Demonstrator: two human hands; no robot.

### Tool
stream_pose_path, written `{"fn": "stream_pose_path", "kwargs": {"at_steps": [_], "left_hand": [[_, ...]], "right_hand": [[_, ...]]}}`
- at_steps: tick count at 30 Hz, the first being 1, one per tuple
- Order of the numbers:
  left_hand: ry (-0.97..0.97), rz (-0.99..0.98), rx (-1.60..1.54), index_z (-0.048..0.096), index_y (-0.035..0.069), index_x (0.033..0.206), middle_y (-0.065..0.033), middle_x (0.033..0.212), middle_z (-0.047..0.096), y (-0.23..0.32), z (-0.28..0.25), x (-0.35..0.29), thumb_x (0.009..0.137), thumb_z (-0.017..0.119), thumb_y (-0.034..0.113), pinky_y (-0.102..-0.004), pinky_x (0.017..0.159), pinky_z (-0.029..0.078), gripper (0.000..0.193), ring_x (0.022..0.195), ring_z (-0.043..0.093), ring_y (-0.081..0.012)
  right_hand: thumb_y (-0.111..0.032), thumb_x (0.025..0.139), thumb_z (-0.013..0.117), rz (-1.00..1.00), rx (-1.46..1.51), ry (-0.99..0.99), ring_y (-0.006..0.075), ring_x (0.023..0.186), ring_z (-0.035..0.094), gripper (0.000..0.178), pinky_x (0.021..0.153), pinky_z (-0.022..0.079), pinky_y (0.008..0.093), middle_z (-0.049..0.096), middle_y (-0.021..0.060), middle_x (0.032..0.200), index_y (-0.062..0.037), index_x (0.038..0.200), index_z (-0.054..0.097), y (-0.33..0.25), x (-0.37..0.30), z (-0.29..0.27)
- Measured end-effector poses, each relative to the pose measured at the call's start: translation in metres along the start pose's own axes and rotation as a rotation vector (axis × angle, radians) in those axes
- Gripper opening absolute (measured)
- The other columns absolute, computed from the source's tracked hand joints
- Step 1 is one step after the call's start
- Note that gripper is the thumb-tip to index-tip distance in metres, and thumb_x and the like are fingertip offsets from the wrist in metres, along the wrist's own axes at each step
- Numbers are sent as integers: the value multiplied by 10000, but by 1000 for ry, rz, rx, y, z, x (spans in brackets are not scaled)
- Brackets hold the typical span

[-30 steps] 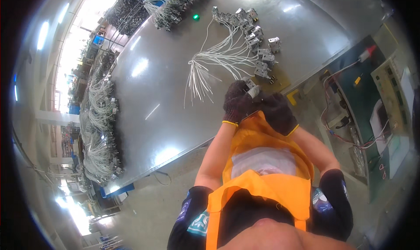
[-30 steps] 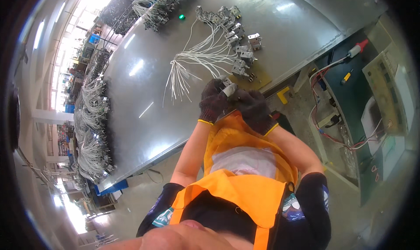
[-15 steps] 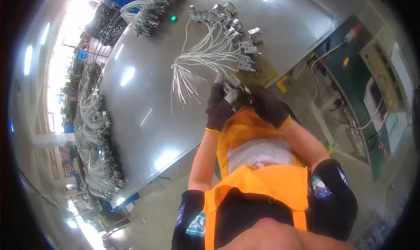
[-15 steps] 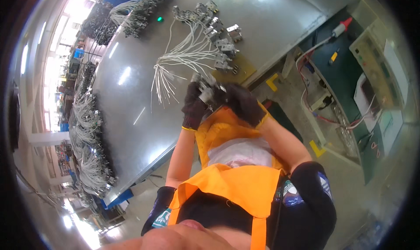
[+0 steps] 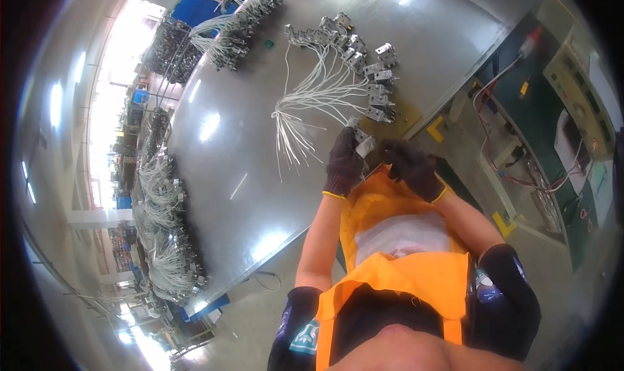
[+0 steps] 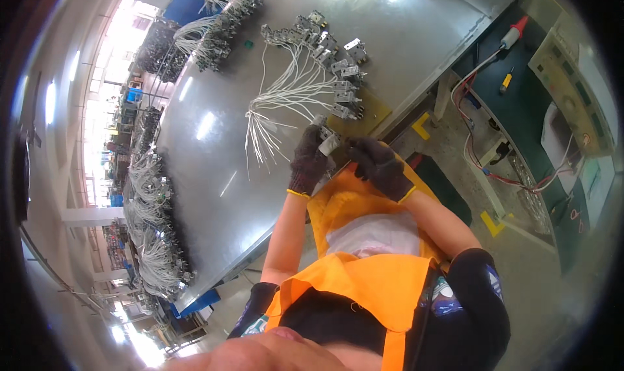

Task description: Manual assembly and wiring of electronic components at an industrial workstation.

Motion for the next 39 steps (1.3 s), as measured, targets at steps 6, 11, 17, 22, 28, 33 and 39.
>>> {"fn": "stream_pose_path", "kwargs": {"at_steps": [6,11,17,22,28,33,39], "left_hand": [[88,-82,-35,555,5,1263,-147,1026,657,8,2,2,841,745,276,-332,816,506,536,900,637,-222],[120,-15,81,577,8,1241,-172,1035,658,18,-4,6,842,733,331,-352,829,509,536,901,651,-265],[79,-85,39,567,33,1288,-120,1107,659,-2,0,1,855,733,262,-308,866,492,517,985,614,-172],[69,-283,-676,420,30,1410,-130,1144,614,0,5,-12,829,747,185,-334,860,501,684,1006,611,-213],[69,-104,-414,346,54,1466,-113,1285,522,-15,-3,-77,842,697,52,-315,899,482,716,1132,527,-177],[61,50,-343,378,37,1444,-98,1302,506,-5,-7,-54,899,639,96,-330,1003,400,607,1158,488,-174],[214,-12,-401,435,36,1384,-60,1089,553,-35,6,-21,897,660,135,-305,872,452,545,959,533,-157]], "right_hand": [[-127,933,603,-425,-292,-57,179,843,668,225,722,518,311,683,107,1073,-74,1143,659,-5,13,19],[-42,857,596,-1098,-1006,-56,323,833,642,249,728,517,360,690,116,1026,-126,1068,697,-26,5,23],[-94,897,561,118,-104,-87,260,801,644,175,771,531,359,659,95,909,-79,1040,660,4,15,22],[-218,974,512,448,1043,-448,176,697,625,181,706,537,301,656,73,856,-78,1015,620,75,21,26],[-215,965,527,362,651,-218,172,723,627,214,680,533,304,641,49,888,-46,1053,625,33,2,17],[-200,954,564,-233,-181,-238,158,835,627,269,703,515,303,645,37,975,-27,1150,632,10,63,4],[-187,995,485,-155,129,4,101,762,600,270,666,504,242,647,37,919,-22,1146,637,-32,64,4]]}}
Point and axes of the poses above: each hand's wrist, its own x-axis towards the middle knuckle, its own z-axis out of the palm, y = z × x, the point moved 5 cm from there along x, towards the middle knuckle
